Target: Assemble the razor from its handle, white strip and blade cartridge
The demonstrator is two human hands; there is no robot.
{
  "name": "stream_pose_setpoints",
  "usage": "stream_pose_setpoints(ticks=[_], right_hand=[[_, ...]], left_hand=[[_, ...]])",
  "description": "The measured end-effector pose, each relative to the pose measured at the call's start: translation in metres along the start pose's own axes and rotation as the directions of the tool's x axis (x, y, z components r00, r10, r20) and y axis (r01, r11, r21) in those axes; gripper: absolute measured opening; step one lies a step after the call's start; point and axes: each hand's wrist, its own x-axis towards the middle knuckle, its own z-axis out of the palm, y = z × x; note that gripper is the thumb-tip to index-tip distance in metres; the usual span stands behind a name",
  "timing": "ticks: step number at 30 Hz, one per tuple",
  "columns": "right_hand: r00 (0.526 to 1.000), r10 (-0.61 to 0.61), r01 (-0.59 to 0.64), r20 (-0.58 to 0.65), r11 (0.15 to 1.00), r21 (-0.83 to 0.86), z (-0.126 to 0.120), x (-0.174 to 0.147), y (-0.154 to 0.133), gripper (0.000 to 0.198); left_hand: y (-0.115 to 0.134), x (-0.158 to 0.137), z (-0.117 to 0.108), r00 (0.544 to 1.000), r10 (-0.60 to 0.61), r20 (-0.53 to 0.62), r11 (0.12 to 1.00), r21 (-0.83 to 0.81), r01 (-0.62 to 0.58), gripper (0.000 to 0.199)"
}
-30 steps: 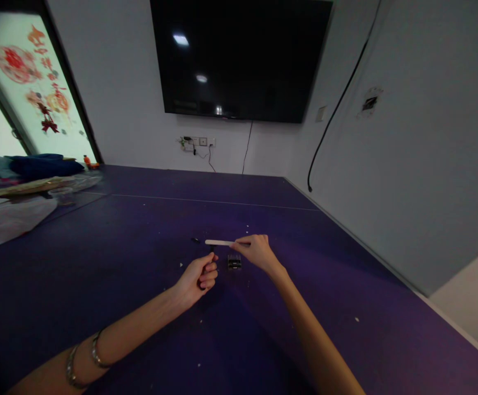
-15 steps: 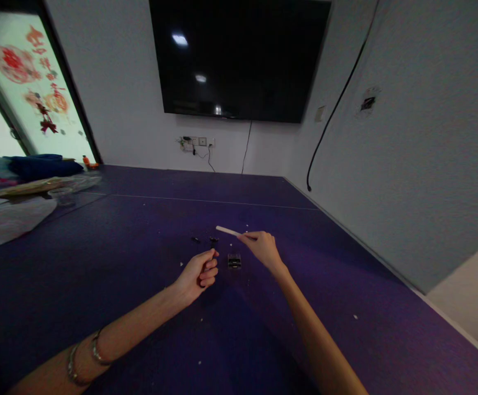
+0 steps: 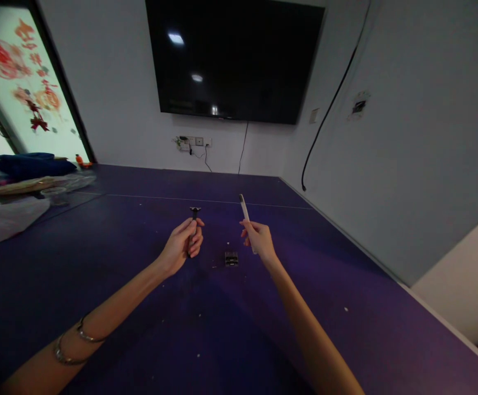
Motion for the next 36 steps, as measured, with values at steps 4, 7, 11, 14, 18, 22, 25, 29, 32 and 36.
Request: stream_pose_setpoints(ticks=[4,7,11,14,18,22,25,29,32,36], right_hand=[[0.999,-0.050,0.045,-0.002,0.909,-0.415,0.009,-0.010,-0.001,0.044],[1.000,-0.011,0.028,0.027,0.674,-0.738,0.022,-0.024,0.003,0.040],[0.989,0.095,0.061,0.116,0.450,-0.891,0.044,-0.048,0.011,0.036],[0.978,0.129,0.103,0.165,0.391,-0.915,0.057,-0.063,0.018,0.036],[0.968,0.163,0.122,0.192,0.365,-0.923,0.066,-0.075,0.022,0.036],[0.967,0.164,0.126,0.193,0.349,-0.929,0.067,-0.078,0.024,0.035],[0.968,0.153,0.135,0.197,0.344,-0.929,0.066,-0.079,0.026,0.037],[0.968,0.140,0.150,0.209,0.342,-0.928,0.067,-0.082,0.028,0.039],[0.966,0.139,0.155,0.216,0.355,-0.922,0.066,-0.081,0.028,0.043],[0.976,0.113,0.137,0.187,0.351,-0.926,0.054,-0.065,0.024,0.047]], left_hand=[[0.004,0.002,-0.002,1.000,0.005,-0.001,1.000,-0.010,-0.005,0.015],[0.004,0.002,-0.001,1.000,-0.010,0.001,1.000,-0.020,0.010,0.015],[0.002,0.002,-0.001,1.000,-0.029,0.006,0.999,-0.019,0.029,0.014],[0.001,0.003,-0.001,0.999,-0.042,0.007,0.999,-0.016,0.042,0.014],[-0.001,0.003,-0.001,0.999,-0.044,0.002,0.999,-0.015,0.044,0.014],[-0.003,0.003,-0.001,0.999,-0.045,-0.002,0.999,-0.009,0.045,0.015],[-0.005,0.002,-0.001,0.999,-0.047,0.002,0.999,0.000,0.047,0.015],[-0.006,0.001,-0.001,0.999,-0.054,0.007,0.998,0.009,0.054,0.015],[-0.008,0.001,-0.002,0.998,-0.068,0.006,0.998,0.017,0.068,0.016],[-0.015,0.003,-0.006,0.996,-0.090,0.016,0.995,0.043,0.089,0.019]])
